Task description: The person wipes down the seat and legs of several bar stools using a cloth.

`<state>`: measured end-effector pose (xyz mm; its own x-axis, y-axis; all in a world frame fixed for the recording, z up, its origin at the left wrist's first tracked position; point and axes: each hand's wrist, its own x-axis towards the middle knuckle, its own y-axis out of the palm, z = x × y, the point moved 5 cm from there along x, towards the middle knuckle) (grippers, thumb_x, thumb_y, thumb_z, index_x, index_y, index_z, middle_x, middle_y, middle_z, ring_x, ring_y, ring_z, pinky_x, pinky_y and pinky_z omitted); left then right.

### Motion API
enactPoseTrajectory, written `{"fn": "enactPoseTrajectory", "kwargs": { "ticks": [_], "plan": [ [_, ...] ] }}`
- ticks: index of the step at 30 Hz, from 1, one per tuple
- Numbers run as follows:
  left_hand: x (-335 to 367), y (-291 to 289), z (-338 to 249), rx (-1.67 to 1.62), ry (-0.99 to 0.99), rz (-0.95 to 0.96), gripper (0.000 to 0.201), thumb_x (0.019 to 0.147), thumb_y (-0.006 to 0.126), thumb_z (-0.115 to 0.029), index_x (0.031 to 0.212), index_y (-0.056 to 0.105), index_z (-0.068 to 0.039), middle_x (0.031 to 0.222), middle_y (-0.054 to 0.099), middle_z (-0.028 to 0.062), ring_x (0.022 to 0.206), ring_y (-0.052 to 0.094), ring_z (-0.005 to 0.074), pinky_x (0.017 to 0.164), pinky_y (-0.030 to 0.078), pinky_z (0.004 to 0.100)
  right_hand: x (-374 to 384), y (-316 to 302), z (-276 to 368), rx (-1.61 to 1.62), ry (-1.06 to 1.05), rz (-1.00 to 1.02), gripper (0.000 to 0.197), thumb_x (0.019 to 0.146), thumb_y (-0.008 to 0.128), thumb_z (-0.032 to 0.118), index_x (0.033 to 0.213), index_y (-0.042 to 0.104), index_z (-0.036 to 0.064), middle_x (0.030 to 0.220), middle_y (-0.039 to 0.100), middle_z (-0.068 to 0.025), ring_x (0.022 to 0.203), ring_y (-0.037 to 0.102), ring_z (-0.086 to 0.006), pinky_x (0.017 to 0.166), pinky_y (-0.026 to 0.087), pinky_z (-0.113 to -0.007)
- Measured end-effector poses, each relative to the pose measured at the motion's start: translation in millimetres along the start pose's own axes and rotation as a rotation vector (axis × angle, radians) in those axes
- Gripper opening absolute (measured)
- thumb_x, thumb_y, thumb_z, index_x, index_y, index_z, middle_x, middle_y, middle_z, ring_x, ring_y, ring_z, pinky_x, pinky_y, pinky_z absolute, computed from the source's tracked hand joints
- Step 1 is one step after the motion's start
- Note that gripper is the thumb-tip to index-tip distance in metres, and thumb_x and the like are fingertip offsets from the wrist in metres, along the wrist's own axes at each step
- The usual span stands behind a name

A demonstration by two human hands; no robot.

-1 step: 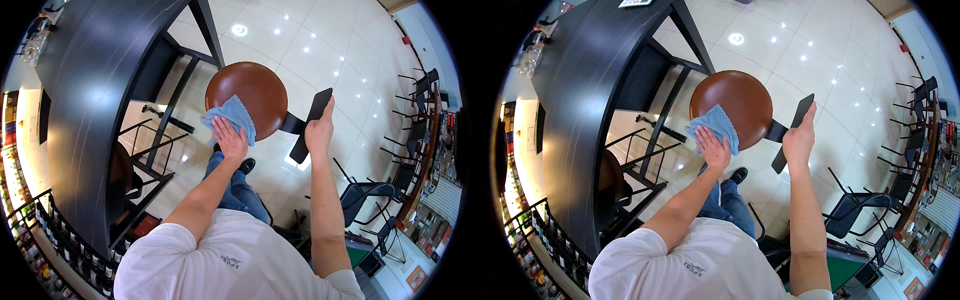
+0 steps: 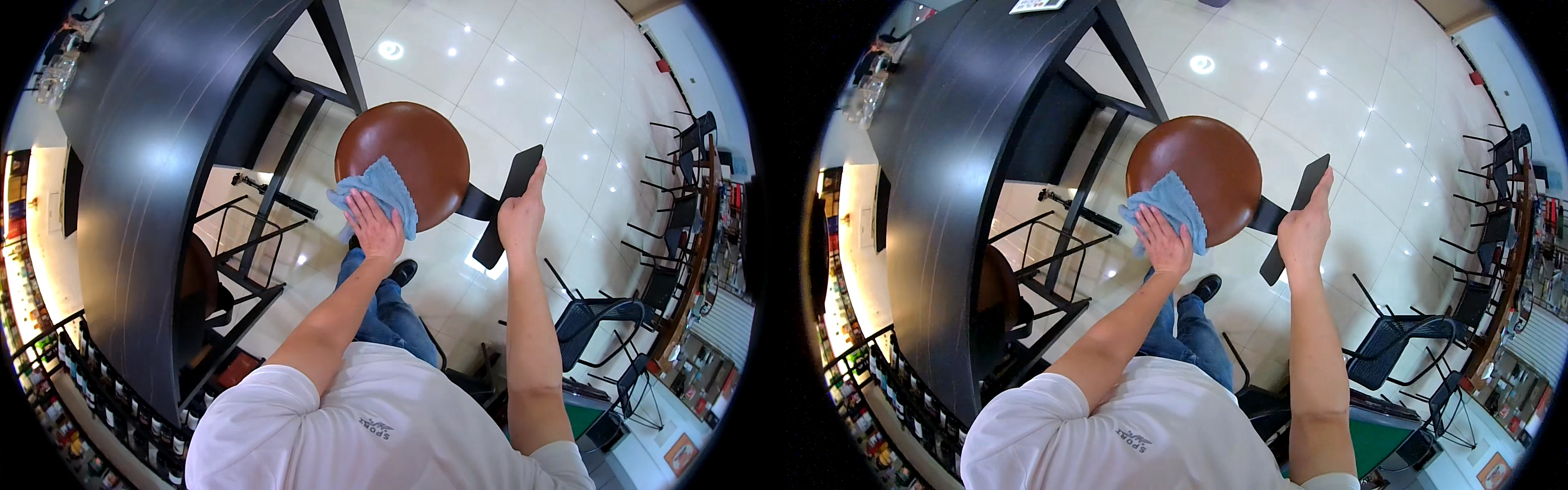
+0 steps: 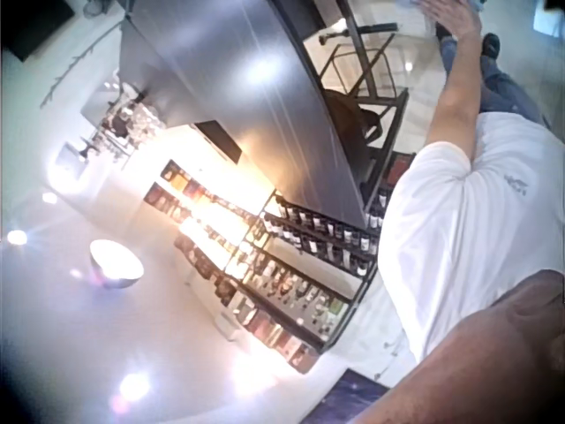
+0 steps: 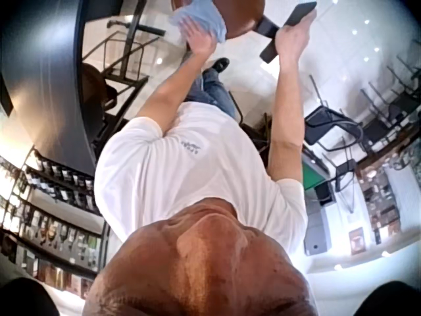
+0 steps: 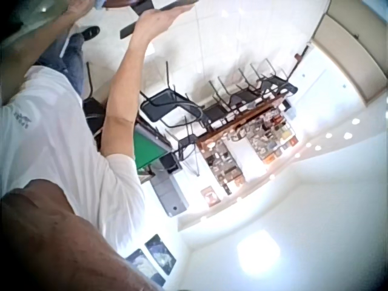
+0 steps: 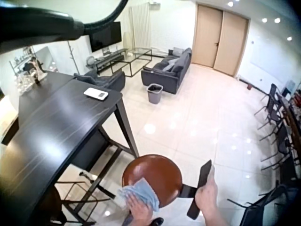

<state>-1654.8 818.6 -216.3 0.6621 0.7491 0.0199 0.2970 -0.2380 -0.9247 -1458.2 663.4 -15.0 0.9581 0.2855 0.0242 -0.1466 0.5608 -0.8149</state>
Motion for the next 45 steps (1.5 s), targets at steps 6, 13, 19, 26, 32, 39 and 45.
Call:
{"fn": "enactPoseTrajectory", "kwargs": {
  "ticks": [6,13,19,26,32,39,45],
  "plan": [
    [29,-16,-1,0.014,0.110,0.009,0.081,0.096,0.051,-0.038,0.153,0.022,0.011,0.164,0.013,0.0286,0.152,0.010,0.0462,0.120,0.007,0.0624,1,0,7,-0.013,0.111,0.052,0.085,0.080,0.045,-0.013,0.158,0.016,0.0017,0.141,0.052,-0.0292,0.113,0.060,-0.0459,0.095,0.050,-0.045],
    [114,-18,-57,-0.023,0.402,0.062,0.077,0.096,0.053,-0.040,0.155,0.027,0.003,0.165,0.020,0.0202,0.153,0.015,0.0407,0.120,0.010,0.0611,-4,-2,-1,-0.063,0.057,-0.020,0.086,0.077,0.043,-0.013,0.158,0.016,0.0019,0.138,0.054,-0.0290,0.107,0.062,-0.0467,0.092,0.050,-0.047],
    [169,8,-105,-0.121,0.485,0.001,0.082,0.095,0.056,-0.050,0.153,0.031,0.002,0.164,0.020,0.0201,0.153,0.016,0.0358,0.121,0.008,0.0622,5,9,15,0.003,-0.015,-0.056,0.086,0.077,0.044,-0.012,0.158,0.020,0.0038,0.134,0.056,-0.0303,0.103,0.062,-0.0479,0.088,0.050,-0.048],
    [128,-26,-50,0.010,0.348,0.154,0.097,0.085,0.066,-0.057,0.155,0.029,0.000,0.166,0.012,0.0195,0.154,0.011,0.0376,0.120,0.006,0.0647,0,-1,2,0.021,0.054,-0.069,0.085,0.078,0.044,-0.013,0.158,0.020,0.0049,0.130,0.059,-0.0295,0.101,0.063,-0.0477,0.087,0.051,-0.047],
    [185,-15,-44,0.099,0.322,0.005,0.074,0.089,0.066,-0.042,0.149,0.043,-0.005,0.162,0.026,0.0181,0.152,0.019,0.0370,0.119,0.015,0.0636,0,2,6,0.034,0.154,0.012,0.086,0.079,0.044,-0.014,0.158,0.019,0.0072,0.131,0.059,-0.0296,0.101,0.063,-0.0481,0.087,0.051,-0.047],
    [179,29,-124,-0.043,0.626,0.049,0.056,0.088,0.062,-0.026,0.137,0.054,-0.001,0.153,0.041,0.0206,0.148,0.030,0.0364,0.120,0.020,0.0592,-2,5,-3,0.022,0.121,-0.019,0.085,0.079,0.045,-0.012,0.158,0.020,0.0070,0.128,0.060,-0.0301,0.101,0.062,-0.0489,0.088,0.051,-0.049],
    [37,53,-136,-0.089,1.285,0.382,0.043,0.091,0.057,-0.023,0.126,0.059,0.003,0.132,0.058,0.0178,0.133,0.048,0.0316,0.112,0.035,0.0473,2,8,3,-0.020,0.050,-0.053,0.085,0.079,0.045,-0.011,0.158,0.020,0.0064,0.125,0.061,-0.0296,0.098,0.063,-0.0489,0.086,0.051,-0.050]
  ]
}}
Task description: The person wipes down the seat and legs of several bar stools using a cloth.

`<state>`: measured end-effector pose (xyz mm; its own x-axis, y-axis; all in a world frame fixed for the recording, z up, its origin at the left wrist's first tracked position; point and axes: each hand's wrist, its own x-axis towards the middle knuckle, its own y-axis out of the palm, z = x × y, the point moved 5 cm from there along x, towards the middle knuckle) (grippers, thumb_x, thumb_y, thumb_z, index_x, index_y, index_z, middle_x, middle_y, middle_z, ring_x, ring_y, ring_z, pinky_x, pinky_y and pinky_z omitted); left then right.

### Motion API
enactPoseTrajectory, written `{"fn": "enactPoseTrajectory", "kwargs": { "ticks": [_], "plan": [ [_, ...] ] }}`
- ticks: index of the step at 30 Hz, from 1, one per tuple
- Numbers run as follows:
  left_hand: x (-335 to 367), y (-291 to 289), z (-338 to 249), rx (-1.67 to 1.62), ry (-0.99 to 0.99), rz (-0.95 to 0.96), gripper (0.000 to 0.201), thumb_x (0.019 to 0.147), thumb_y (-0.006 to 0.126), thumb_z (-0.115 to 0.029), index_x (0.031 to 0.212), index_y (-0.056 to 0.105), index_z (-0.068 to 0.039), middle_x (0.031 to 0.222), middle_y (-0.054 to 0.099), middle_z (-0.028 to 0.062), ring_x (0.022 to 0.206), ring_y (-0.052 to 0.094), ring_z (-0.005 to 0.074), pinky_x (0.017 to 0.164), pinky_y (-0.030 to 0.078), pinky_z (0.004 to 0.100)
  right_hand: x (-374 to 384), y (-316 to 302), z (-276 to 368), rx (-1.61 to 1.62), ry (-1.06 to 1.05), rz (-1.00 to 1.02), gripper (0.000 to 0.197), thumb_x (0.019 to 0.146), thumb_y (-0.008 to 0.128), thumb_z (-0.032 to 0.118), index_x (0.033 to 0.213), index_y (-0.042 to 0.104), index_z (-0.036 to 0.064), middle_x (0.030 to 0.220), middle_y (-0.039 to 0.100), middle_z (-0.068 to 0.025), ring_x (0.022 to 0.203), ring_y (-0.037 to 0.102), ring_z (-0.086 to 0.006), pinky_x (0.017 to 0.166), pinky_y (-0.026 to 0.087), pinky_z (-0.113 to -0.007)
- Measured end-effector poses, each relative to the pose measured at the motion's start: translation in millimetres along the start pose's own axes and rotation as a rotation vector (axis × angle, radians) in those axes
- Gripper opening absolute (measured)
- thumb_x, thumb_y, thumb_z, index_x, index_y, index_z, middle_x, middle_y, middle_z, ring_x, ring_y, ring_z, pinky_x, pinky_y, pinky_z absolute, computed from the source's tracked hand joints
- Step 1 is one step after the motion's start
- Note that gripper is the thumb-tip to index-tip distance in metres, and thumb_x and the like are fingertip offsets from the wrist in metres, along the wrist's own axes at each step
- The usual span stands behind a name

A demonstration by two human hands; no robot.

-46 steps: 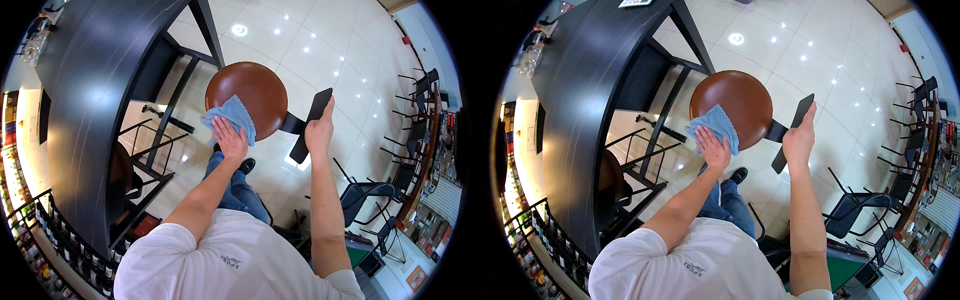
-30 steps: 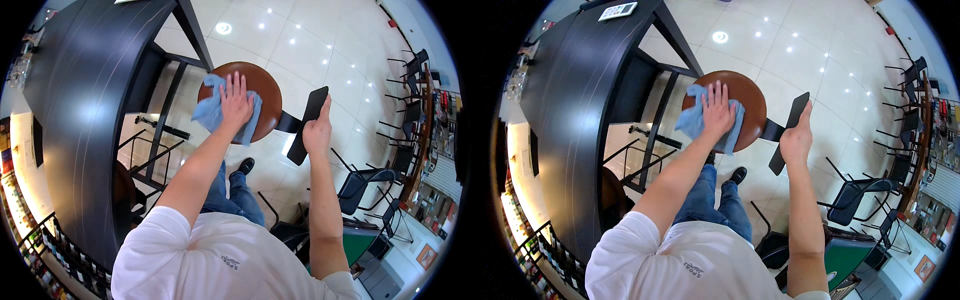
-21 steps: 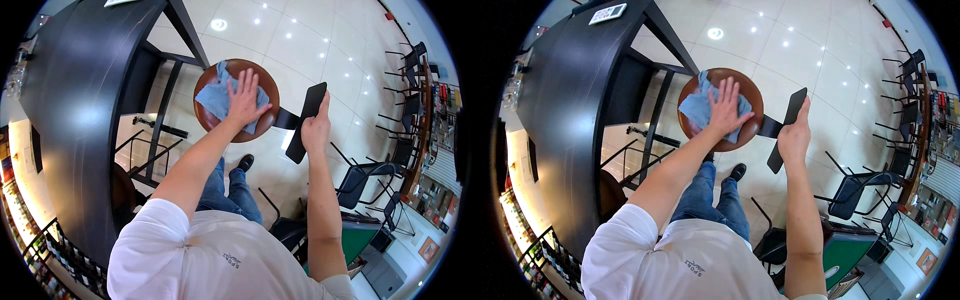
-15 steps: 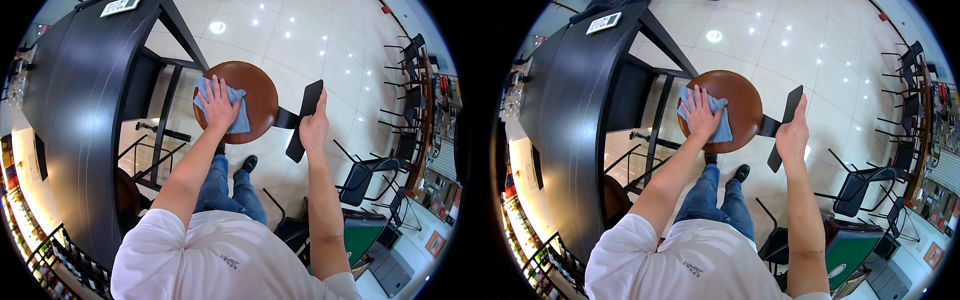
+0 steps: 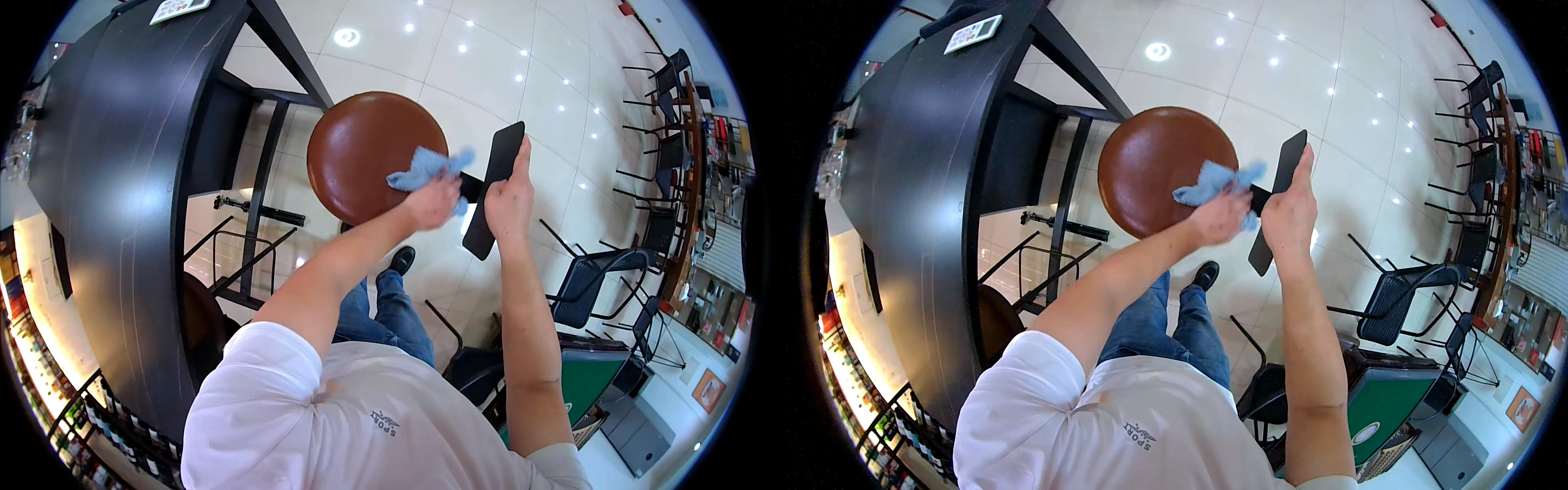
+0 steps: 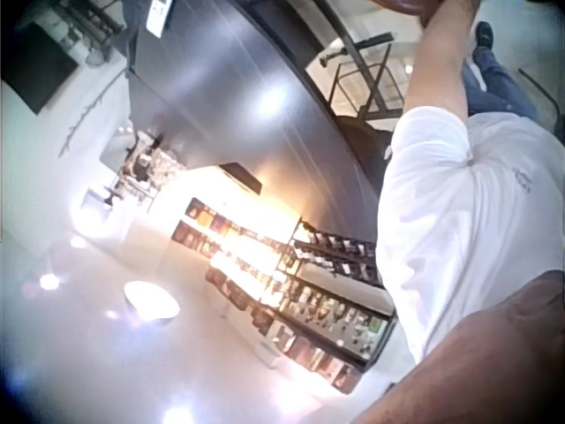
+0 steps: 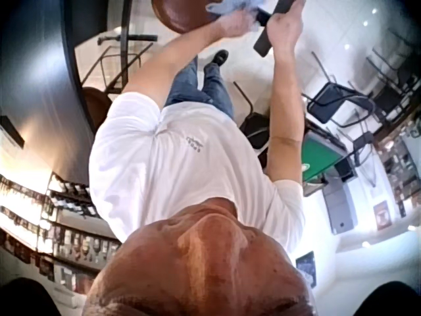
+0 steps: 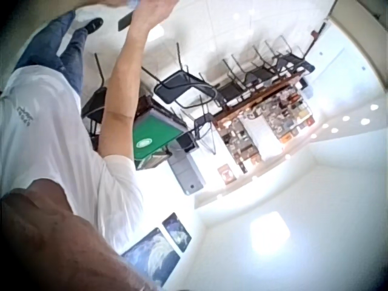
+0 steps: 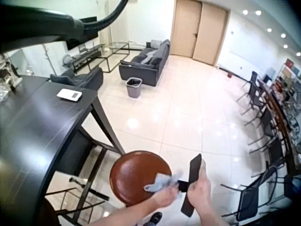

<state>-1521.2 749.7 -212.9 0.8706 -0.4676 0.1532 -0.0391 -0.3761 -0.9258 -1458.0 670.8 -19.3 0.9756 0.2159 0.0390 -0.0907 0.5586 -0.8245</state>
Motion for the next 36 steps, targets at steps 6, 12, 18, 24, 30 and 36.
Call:
{"fn": "enactPoseTrajectory", "kwargs": {
  "ticks": [6,12,18,24,30,36],
  "plan": [
    [-81,-25,-2,-0.136,0.074,0.048,0.050,0.090,0.062,-0.028,0.128,0.059,0.003,0.141,0.055,0.0147,0.136,0.048,0.0271,0.115,0.035,0.0432,-1,-2,-3,0.004,0.003,0.007,0.086,0.079,0.047,-0.011,0.158,0.020,0.0071,0.122,0.063,-0.0299,0.097,0.064,-0.0480,0.085,0.052,-0.050],
    [-149,-50,9,-0.203,0.123,0.126,0.067,0.076,0.075,-0.021,0.139,0.056,-0.006,0.151,0.047,0.0055,0.140,0.043,0.0255,0.116,0.036,0.0414,1,-4,3,-0.022,0.062,0.052,0.087,0.080,0.048,-0.011,0.159,0.017,0.0094,0.122,0.063,-0.0288,0.098,0.065,-0.0468,0.085,0.052,-0.048],
    [-166,-84,25,-0.059,-0.125,0.115,0.085,0.077,0.077,-0.028,0.153,0.040,-0.021,0.163,0.031,0.0031,0.150,0.028,0.0282,0.121,0.020,0.0531,-1,-1,-3,-0.042,0.123,0.080,0.085,0.081,0.047,-0.009,0.159,0.017,0.0088,0.120,0.065,-0.0276,0.099,0.065,-0.0453,0.087,0.052,-0.047],
    [-74,-100,67,0.210,-0.181,-0.023,0.079,0.080,0.076,-0.034,0.151,0.043,-0.025,0.161,0.034,0.0041,0.149,0.029,0.0291,0.118,0.024,0.0597,-4,-4,2,-0.052,0.067,0.033,0.084,0.081,0.046,-0.009,0.159,0.017,0.0078,0.112,0.066,-0.0290,0.092,0.066,-0.0453,0.085,0.051,-0.048],
    [-47,-146,209,-0.221,-1.004,-0.483,0.038,0.092,0.062,-0.037,0.117,0.067,-0.008,0.119,0.063,0.0119,0.110,0.058,0.0346,0.094,0.049,0.0458,-3,1,-4,-0.059,0.087,0.049,0.084,0.081,0.045,-0.008,0.159,0.018,0.0077,0.114,0.066,-0.0299,0.092,0.066,-0.0462,0.083,0.051,-0.049],
    [-134,-140,227,0.050,-0.869,-0.731,0.037,0.087,0.069,-0.024,0.122,0.067,-0.010,0.121,0.060,0.0148,0.110,0.056,0.0355,0.096,0.048,0.0435,-1,3,10,-0.030,-0.031,-0.007,0.083,0.080,0.045,-0.009,0.158,0.021,0.0071,0.124,0.063,-0.0292,0.095,0.065,-0.0466,0.085,0.052,-0.049]
  ]
}}
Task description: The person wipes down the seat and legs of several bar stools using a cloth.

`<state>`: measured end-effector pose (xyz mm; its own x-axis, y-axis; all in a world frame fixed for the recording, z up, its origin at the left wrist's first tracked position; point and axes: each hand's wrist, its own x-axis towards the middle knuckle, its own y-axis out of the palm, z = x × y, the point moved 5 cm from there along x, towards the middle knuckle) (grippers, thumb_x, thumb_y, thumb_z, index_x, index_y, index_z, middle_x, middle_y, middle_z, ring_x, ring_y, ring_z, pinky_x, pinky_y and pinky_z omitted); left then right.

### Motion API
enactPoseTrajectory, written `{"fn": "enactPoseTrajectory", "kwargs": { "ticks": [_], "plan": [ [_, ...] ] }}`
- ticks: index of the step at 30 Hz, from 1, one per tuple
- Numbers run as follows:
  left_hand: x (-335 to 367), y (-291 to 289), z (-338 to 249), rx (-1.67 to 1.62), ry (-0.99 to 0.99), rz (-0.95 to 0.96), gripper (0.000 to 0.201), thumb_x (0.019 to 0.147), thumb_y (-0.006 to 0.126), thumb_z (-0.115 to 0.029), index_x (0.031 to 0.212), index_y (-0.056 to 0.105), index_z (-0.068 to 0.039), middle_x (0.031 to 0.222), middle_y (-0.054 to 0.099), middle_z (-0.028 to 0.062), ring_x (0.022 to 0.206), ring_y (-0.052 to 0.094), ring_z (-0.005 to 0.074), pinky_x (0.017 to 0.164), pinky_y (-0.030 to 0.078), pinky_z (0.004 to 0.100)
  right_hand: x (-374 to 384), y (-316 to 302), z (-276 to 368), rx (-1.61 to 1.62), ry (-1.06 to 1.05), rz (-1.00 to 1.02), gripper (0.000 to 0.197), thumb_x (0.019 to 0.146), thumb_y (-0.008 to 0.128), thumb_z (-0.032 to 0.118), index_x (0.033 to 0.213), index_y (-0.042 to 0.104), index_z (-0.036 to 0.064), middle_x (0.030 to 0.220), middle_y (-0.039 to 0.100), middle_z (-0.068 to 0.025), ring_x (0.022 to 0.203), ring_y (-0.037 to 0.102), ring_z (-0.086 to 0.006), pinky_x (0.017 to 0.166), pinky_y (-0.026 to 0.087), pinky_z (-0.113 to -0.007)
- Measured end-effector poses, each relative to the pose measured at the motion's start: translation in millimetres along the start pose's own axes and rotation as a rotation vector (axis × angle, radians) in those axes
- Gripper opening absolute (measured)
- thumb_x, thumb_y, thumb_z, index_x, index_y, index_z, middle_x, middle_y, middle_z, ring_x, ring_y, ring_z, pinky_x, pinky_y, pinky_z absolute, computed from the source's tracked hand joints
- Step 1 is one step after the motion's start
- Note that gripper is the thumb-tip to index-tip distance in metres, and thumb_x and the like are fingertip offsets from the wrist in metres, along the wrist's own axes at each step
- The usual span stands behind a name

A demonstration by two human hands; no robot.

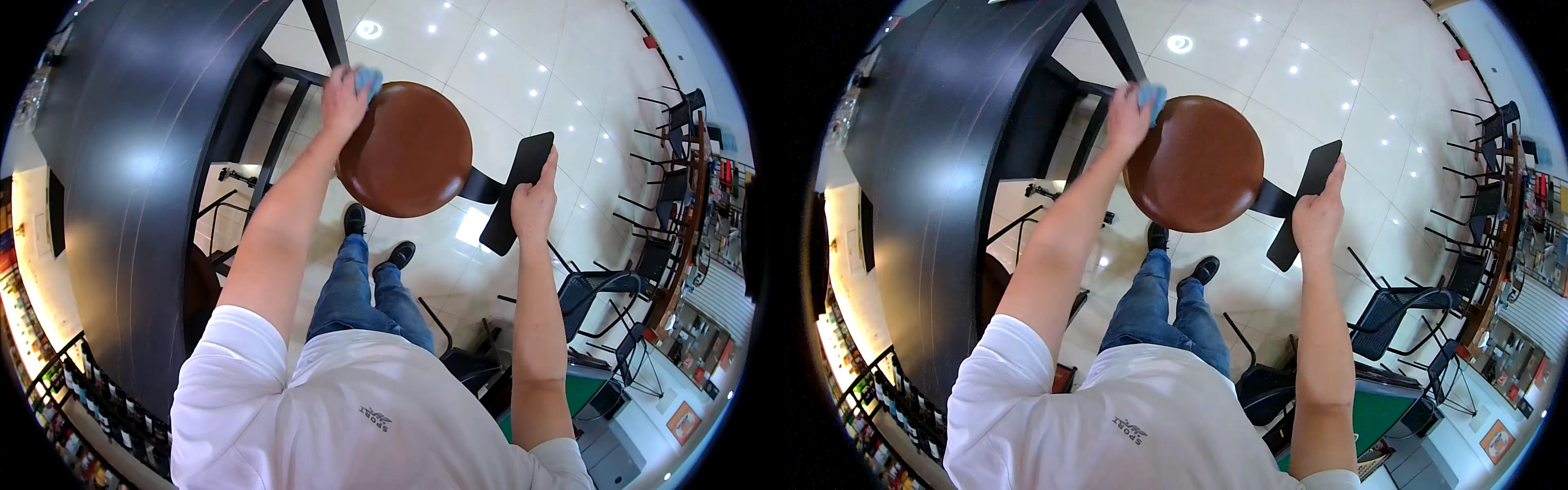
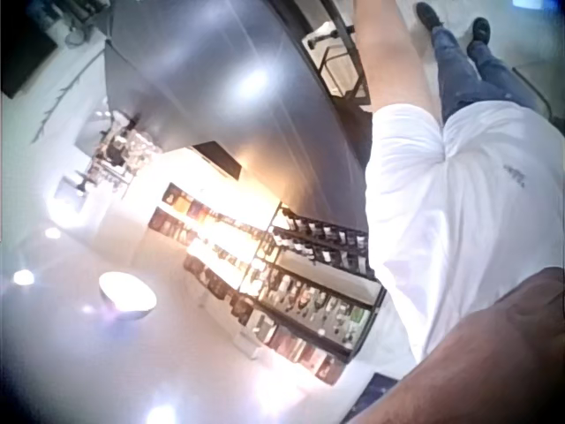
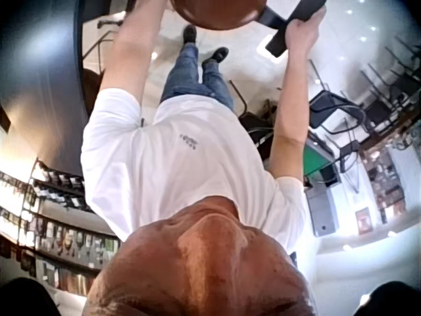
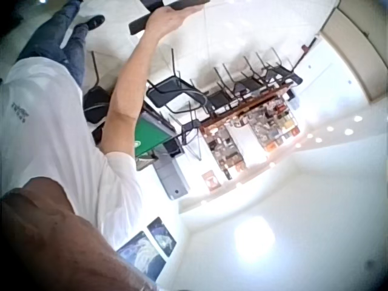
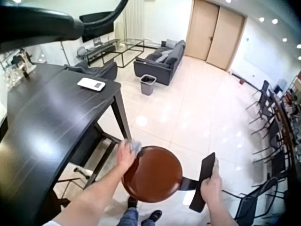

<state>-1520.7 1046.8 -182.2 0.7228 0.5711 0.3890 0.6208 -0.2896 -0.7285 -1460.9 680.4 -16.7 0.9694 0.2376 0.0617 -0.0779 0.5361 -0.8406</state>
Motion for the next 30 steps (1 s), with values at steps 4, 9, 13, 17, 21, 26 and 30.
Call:
{"fn": "enactPoseTrajectory", "kwargs": {
  "ticks": [4,9,13,17,21,26,30],
  "plan": [
    [-86,-10,-32,-0.005,0.144,0.103,0.050,0.075,0.073,-0.004,0.124,0.066,-0.013,0.127,0.054,0.0165,0.114,0.052,0.0387,0.101,0.044,0.0459,0,-2,-15,-0.025,-0.015,-0.041,0.082,0.080,0.045,-0.009,0.158,0.022,0.0067,0.124,0.063,-0.0295,0.096,0.065,-0.0465,0.086,0.052,-0.049],
    [-174,-46,-41,-0.117,-0.021,0.140,0.055,0.072,0.067,0.003,0.125,0.063,-0.012,0.123,0.052,0.0182,0.114,0.049,0.0419,0.103,0.040,0.0494,-1,-1,-11,-0.049,0.024,-0.010,0.082,0.081,0.046,-0.008,0.158,0.022,0.0068,0.123,0.063,-0.0293,0.096,0.066,-0.0465,0.086,0.052,-0.049],
    [-249,-42,-69,-0.238,-0.162,0.316,0.053,0.070,0.067,0.004,0.121,0.063,-0.009,0.122,0.052,0.0206,0.113,0.051,0.0420,0.101,0.043,0.0482,-1,-1,-7,-0.044,-0.043,-0.048,0.082,0.081,0.046,-0.008,0.158,0.022,0.0073,0.123,0.063,-0.0298,0.097,0.065,-0.0472,0.087,0.052,-0.048],
    [-265,-32,-143,-0.460,0.246,0.552,0.050,0.069,0.065,0.007,0.118,0.064,-0.006,0.120,0.053,0.0195,0.113,0.053,0.0403,0.099,0.045,0.0482,-1,-3,-9,-0.050,0.052,0.006,0.082,0.081,0.046,-0.007,0.158,0.021,0.0078,0.124,0.062,-0.0302,0.098,0.065,-0.0475,0.087,0.051,-0.049],
    [-215,-12,-186,-0.519,0.478,0.504,0.038,0.074,0.064,0.002,0.110,0.065,-0.008,0.116,0.055,0.0162,0.110,0.054,0.0359,0.095,0.046,0.0451,-3,0,-14,-0.028,0.002,-0.023,0.082,0.082,0.046,-0.007,0.158,0.021,0.0075,0.122,0.063,-0.0304,0.098,0.065,-0.0475,0.087,0.051,-0.049],
    [-192,53,-173,-0.161,1.227,0.784,0.013,0.084,0.058,-0.015,0.092,0.067,-0.012,0.104,0.058,0.0071,0.104,0.056,0.0243,0.086,0.046,0.0378,-1,-1,-11,-0.041,0.016,-0.006,0.082,0.081,0.047,-0.007,0.158,0.021,0.0067,0.114,0.066,-0.0303,0.094,0.065,-0.0471,0.083,0.051,-0.050],
    [-155,85,-195,-0.149,1.055,0.774,0.012,0.082,0.062,-0.019,0.089,0.069,-0.012,0.101,0.059,0.0062,0.102,0.056,0.0243,0.085,0.046,0.0371,-1,-2,-9,0.007,0.048,0.013,0.084,0.080,0.047,-0.008,0.158,0.022,0.0071,0.113,0.066,-0.0300,0.092,0.065,-0.0473,0.081,0.052,-0.049]
  ]
}}
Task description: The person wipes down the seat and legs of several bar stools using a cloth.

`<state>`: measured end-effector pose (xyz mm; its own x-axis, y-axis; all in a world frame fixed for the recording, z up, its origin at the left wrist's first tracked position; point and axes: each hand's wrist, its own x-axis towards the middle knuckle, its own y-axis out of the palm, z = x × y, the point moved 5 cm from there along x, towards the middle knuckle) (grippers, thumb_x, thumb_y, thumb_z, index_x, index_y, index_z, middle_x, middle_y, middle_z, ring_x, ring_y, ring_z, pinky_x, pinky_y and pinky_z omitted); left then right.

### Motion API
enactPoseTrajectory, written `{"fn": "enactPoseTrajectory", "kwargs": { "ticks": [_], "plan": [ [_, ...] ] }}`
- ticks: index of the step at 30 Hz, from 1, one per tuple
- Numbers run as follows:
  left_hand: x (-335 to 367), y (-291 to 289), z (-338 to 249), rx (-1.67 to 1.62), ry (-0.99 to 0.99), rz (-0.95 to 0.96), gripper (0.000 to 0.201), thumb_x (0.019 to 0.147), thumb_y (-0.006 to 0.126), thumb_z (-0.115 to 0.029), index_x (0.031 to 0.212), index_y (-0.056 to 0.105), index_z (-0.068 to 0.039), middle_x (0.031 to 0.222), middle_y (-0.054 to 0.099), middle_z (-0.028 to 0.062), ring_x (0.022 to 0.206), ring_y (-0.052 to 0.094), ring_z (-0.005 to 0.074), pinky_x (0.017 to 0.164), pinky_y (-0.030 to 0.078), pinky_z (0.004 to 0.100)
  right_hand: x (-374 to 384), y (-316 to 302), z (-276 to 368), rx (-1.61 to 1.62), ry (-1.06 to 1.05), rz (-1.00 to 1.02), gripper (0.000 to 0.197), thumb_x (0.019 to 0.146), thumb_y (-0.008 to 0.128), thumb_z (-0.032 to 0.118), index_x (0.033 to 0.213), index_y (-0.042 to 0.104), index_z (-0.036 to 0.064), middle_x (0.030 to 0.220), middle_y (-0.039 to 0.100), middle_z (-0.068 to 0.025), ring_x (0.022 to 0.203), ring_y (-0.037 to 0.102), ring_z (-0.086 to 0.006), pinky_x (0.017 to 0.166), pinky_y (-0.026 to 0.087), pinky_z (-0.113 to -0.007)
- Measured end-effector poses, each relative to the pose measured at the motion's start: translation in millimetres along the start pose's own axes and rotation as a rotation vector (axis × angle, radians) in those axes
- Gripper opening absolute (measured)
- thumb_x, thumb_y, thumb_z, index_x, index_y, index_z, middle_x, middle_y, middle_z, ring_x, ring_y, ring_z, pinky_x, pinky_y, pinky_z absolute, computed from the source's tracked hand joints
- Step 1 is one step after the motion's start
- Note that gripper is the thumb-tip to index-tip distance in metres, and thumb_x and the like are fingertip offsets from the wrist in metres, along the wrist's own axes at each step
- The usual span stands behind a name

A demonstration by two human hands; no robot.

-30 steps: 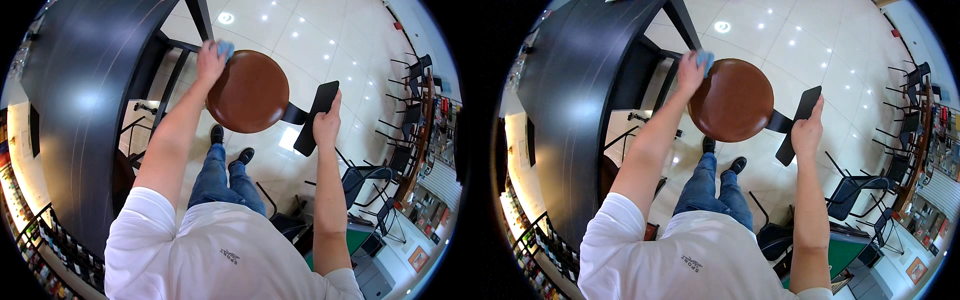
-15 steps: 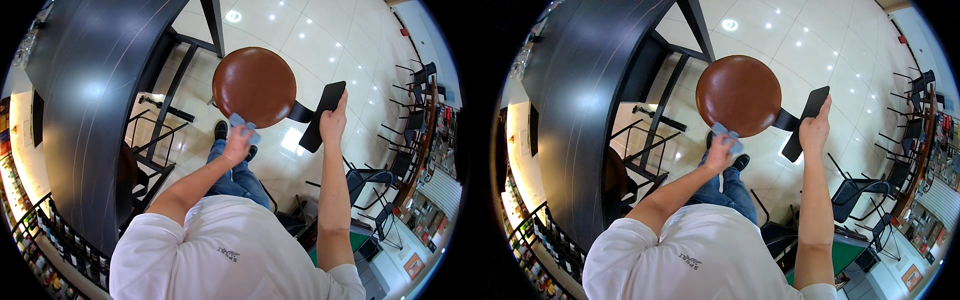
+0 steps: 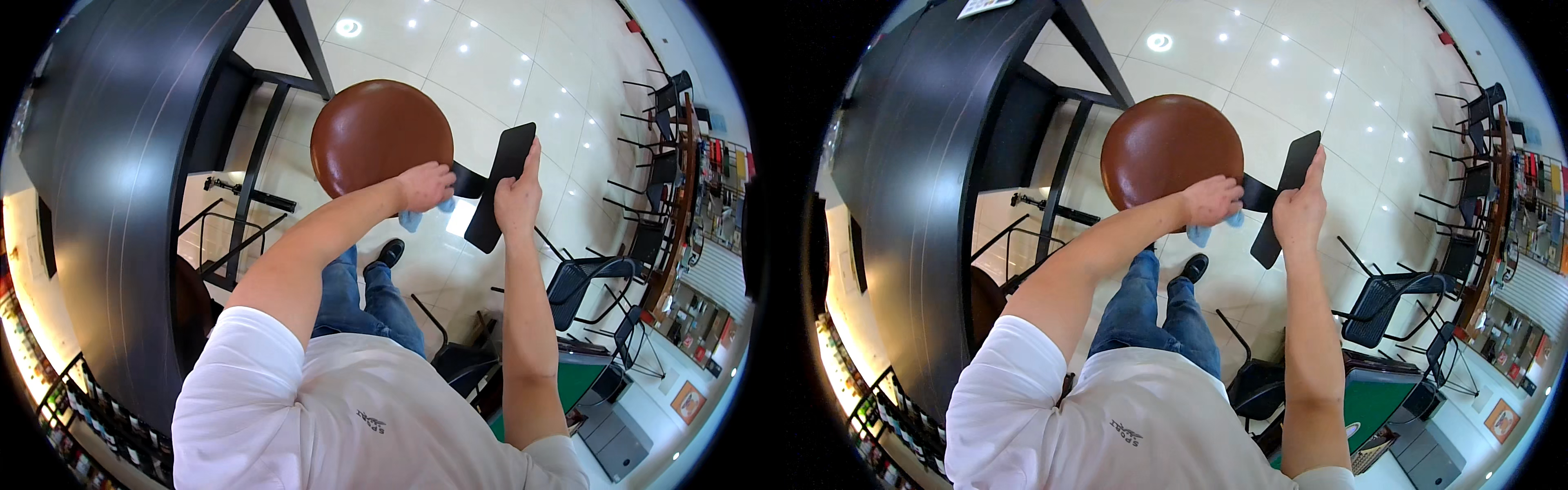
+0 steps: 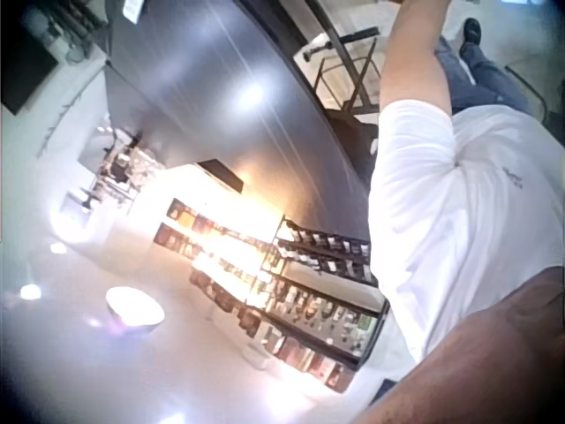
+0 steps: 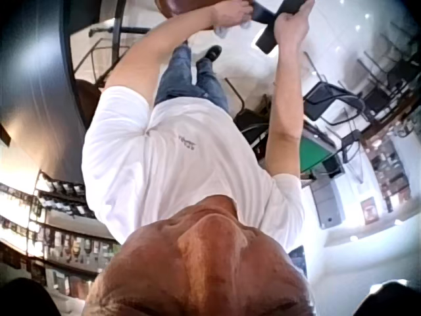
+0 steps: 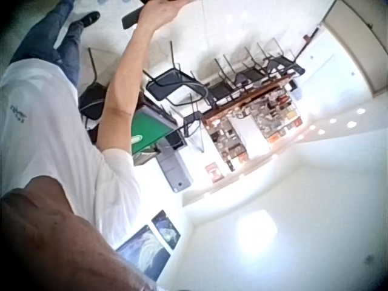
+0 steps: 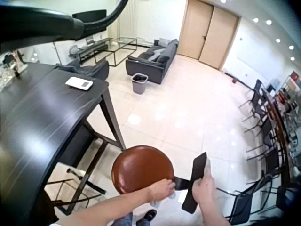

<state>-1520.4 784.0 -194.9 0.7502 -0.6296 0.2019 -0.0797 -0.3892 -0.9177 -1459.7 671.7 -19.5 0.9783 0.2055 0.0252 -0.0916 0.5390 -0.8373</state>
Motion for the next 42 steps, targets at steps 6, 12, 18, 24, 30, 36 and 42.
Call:
{"fn": "enactPoseTrajectory", "kwargs": {
  "ticks": [6,12,18,24,30,36,42],
  "plan": [
    [62,-21,78,0.068,-0.259,-0.083,0.012,0.076,0.066,-0.019,0.084,0.069,-0.010,0.095,0.063,0.0108,0.095,0.062,0.0289,0.082,0.052,0.0403,-2,0,-3,0.019,-0.066,-0.051,0.084,0.080,0.046,-0.009,0.158,0.021,0.0079,0.117,0.065,-0.0293,0.092,0.065,-0.0474,0.083,0.052,-0.049],
    [4,-61,210,0.001,-0.933,-0.248,0.024,0.087,0.065,-0.025,0.099,0.072,-0.005,0.107,0.065,0.0195,0.104,0.061,0.0370,0.094,0.051,0.0465,-3,-2,-8,0.014,0.034,-0.022,0.083,0.081,0.045,-0.010,0.158,0.021,0.0081,0.118,0.065,-0.0294,0.093,0.065,-0.0478,0.085,0.052,-0.049],
    [-161,-55,245,-0.217,-1.517,-0.469,0.039,0.090,0.062,-0.036,0.105,0.071,-0.001,0.109,0.069,0.0248,0.107,0.064,0.0409,0.097,0.050,0.0468,1,0,2,0.047,0.035,-0.012,0.083,0.081,0.045,-0.010,0.158,0.021,0.0089,0.127,0.062,-0.0280,0.099,0.064,-0.0470,0.087,0.052,-0.048],
    [-248,-20,177,-0.224,-1.864,-0.661,0.041,0.092,0.061,-0.037,0.108,0.070,0.001,0.112,0.070,0.0250,0.107,0.066,0.0404,0.094,0.051,0.0475,1,0,4,0.042,0.032,0.012,0.085,0.080,0.046,-0.010,0.159,0.021,0.0105,0.130,0.061,-0.0263,0.102,0.065,-0.0450,0.089,0.052,-0.047],
    [-251,45,45,-0.355,-1.881,-0.966,0.029,0.097,0.055,-0.021,0.116,0.066,-0.001,0.104,0.071,0.0223,0.102,0.066,0.0424,0.089,0.050,0.0502,0,1,-6,0.004,0.095,0.025,0.084,0.081,0.046,-0.008,0.159,0.020,0.0099,0.125,0.064,-0.0260,0.102,0.066,-0.0430,0.090,0.051,-0.047],
    [-165,95,-63,-0.830,-2.105,-0.603,0.035,0.100,0.052,-0.027,0.119,0.063,0.000,0.114,0.069,0.0233,0.109,0.064,0.0400,0.089,0.050,0.0476,2,-5,7,-0.038,0.151,0.074,0.083,0.082,0.049,-0.005,0.159,0.020,0.0099,0.118,0.065,-0.0290,0.103,0.065,-0.0447,0.092,0.051,-0.048],
    [-92,50,-95,-1.485,-1.648,-0.651,0.030,0.094,0.068,-0.025,0.111,0.068,0.000,0.105,0.071,0.0121,0.096,0.067,0.0216,0.083,0.052,0.0364,4,0,9,-0.063,0.016,0.044,0.083,0.083,0.050,0.000,0.158,0.015,0.0039,0.119,0.063,-0.0307,0.103,0.063,-0.0479,0.091,0.049,-0.052]
  ]
}}
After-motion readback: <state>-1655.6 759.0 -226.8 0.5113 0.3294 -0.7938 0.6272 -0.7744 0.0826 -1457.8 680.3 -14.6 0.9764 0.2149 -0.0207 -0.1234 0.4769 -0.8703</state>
